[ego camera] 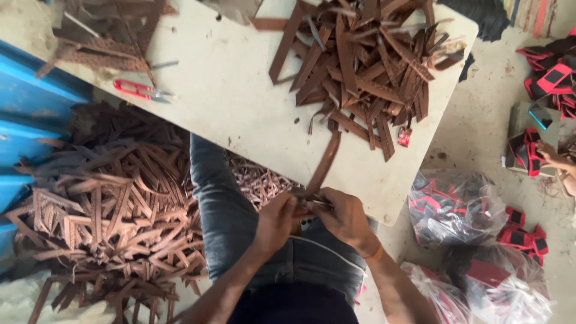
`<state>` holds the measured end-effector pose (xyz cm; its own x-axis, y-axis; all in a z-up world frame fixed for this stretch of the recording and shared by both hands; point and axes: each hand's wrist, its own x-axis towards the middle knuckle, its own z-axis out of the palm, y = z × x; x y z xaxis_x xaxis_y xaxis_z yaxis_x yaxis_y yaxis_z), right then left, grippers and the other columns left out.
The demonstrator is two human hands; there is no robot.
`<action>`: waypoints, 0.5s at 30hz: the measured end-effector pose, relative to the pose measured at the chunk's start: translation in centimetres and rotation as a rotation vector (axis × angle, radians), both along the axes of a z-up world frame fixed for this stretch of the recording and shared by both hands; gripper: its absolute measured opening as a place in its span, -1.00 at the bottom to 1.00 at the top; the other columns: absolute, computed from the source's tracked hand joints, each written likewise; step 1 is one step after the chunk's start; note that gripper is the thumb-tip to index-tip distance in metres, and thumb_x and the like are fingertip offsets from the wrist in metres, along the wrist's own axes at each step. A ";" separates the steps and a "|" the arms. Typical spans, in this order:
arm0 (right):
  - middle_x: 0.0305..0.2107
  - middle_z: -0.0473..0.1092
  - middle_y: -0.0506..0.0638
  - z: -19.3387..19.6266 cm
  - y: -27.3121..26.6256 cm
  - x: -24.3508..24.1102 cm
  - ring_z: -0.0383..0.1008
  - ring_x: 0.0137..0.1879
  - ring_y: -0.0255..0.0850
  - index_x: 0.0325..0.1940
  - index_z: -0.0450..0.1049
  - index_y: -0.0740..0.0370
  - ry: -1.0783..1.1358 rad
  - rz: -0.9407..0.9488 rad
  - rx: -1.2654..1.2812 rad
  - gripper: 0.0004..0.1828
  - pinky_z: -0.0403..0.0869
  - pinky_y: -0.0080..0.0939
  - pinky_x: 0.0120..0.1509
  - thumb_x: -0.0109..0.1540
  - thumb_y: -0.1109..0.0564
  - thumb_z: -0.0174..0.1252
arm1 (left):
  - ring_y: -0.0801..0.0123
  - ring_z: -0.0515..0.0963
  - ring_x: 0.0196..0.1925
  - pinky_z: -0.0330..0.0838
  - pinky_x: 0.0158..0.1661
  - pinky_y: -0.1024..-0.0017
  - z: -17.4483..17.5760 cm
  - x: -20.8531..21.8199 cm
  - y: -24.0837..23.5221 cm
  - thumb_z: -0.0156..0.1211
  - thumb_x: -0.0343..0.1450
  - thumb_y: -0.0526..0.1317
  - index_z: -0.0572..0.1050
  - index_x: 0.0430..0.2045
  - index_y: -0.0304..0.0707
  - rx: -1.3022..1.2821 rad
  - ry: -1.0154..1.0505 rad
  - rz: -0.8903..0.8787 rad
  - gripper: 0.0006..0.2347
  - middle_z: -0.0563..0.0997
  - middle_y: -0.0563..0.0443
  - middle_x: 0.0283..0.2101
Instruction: The person trims and separates individual leather shoe straps using small hand cutters.
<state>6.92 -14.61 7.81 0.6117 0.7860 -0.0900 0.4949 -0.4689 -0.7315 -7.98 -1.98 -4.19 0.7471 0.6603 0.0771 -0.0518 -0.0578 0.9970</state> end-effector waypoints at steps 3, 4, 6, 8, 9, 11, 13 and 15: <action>-0.54 0.51 0.06 0.5 -0.8 1.2 0.54 -0.50 -0.11 -0.22 0.57 0.24 0.009 0.067 0.098 -0.80 0.44 -0.15 -0.40 0.25 0.05 0.28 | 0.25 0.63 -0.32 0.48 -0.28 0.35 0.0 -0.7 3.5 0.00 0.62 -0.35 0.51 -0.14 -0.40 0.122 0.053 0.130 -0.88 0.61 -0.14 -0.28; -0.54 0.51 0.06 0.6 -1.3 1.9 0.54 -0.50 -0.11 -0.22 0.57 0.24 0.000 0.060 0.106 -0.80 0.44 -0.15 -0.40 0.25 0.05 0.28 | 0.25 0.63 -0.32 0.48 -0.28 0.35 -0.8 -1.1 5.6 0.00 0.62 -0.35 0.51 -0.14 -0.40 0.130 0.043 0.123 -0.88 0.61 -0.14 -0.28; -0.39 0.62 0.04 0.5 -2.8 2.7 0.69 -0.29 -0.15 -0.11 0.61 0.22 0.055 -0.031 0.140 -0.81 0.55 -0.23 -0.24 0.27 0.09 0.25 | 0.13 0.62 -0.34 0.52 -0.28 0.35 -2.5 -2.9 8.9 -0.08 0.61 -0.37 0.48 -0.19 -0.36 -0.035 0.058 0.095 -0.87 0.62 -0.13 -0.33; -0.41 0.62 0.03 2.2 -2.4 1.9 0.69 -0.33 -0.15 -0.11 0.61 0.21 0.105 -0.086 0.035 -0.80 0.56 -0.20 -0.26 0.26 0.07 0.26 | 0.10 0.64 -0.36 0.54 -0.32 0.31 -3.3 -2.9 8.4 -0.07 0.58 -0.30 0.52 -0.22 -0.32 0.114 0.353 -0.051 -0.84 0.65 -0.15 -0.36; -0.44 0.63 0.02 3.1 -2.0 1.6 0.69 -0.37 -0.14 -0.12 0.62 0.20 0.153 -0.131 -0.063 -0.79 0.56 -0.18 -0.28 0.24 0.06 0.28 | 0.08 0.66 -0.38 0.56 -0.36 0.27 -3.7 -2.7 8.4 -0.06 0.56 -0.24 0.55 -0.25 -0.27 0.275 0.642 -0.189 -0.81 0.67 -0.17 -0.39; -0.36 0.62 0.03 2.9 -0.5 0.0 0.70 -0.29 -0.10 -0.11 0.61 0.19 0.119 -0.020 -0.001 -0.81 0.60 -0.16 -0.23 0.24 0.08 0.27 | 0.12 0.67 -0.36 0.55 -0.33 0.29 -2.8 -2.1 7.4 -0.03 0.55 -0.18 0.60 -0.26 -0.27 0.334 0.741 -0.254 -0.77 0.68 -0.16 -0.39; -0.28 0.61 0.03 1.9 0.7 -1.2 0.70 -0.22 -0.06 -0.10 0.59 0.19 0.079 0.086 0.059 -0.81 0.64 -0.15 -0.18 0.24 0.10 0.26 | 0.17 0.68 -0.33 0.55 -0.30 0.30 -2.0 -1.5 6.7 0.00 0.53 -0.12 0.65 -0.27 -0.27 0.399 0.835 -0.321 -0.73 0.69 -0.15 -0.40; -0.30 0.60 0.06 0.1 1.7 -2.2 0.66 -0.20 0.05 -0.15 0.57 0.17 -0.091 0.232 -0.052 -0.80 0.59 -0.03 -0.13 0.18 0.09 0.31 | 0.35 0.69 -0.36 0.54 -0.32 0.41 -1.4 -1.2 6.2 -0.05 0.52 -0.04 0.65 -0.26 -0.29 -0.124 0.559 -0.236 -0.66 0.71 -0.01 -0.43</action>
<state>4.74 -12.94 7.87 0.4233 0.9018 -0.0867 0.6562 -0.3711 -0.6570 -9.18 4.20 -5.61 0.7793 0.4516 -0.4344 0.4828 0.0093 0.8757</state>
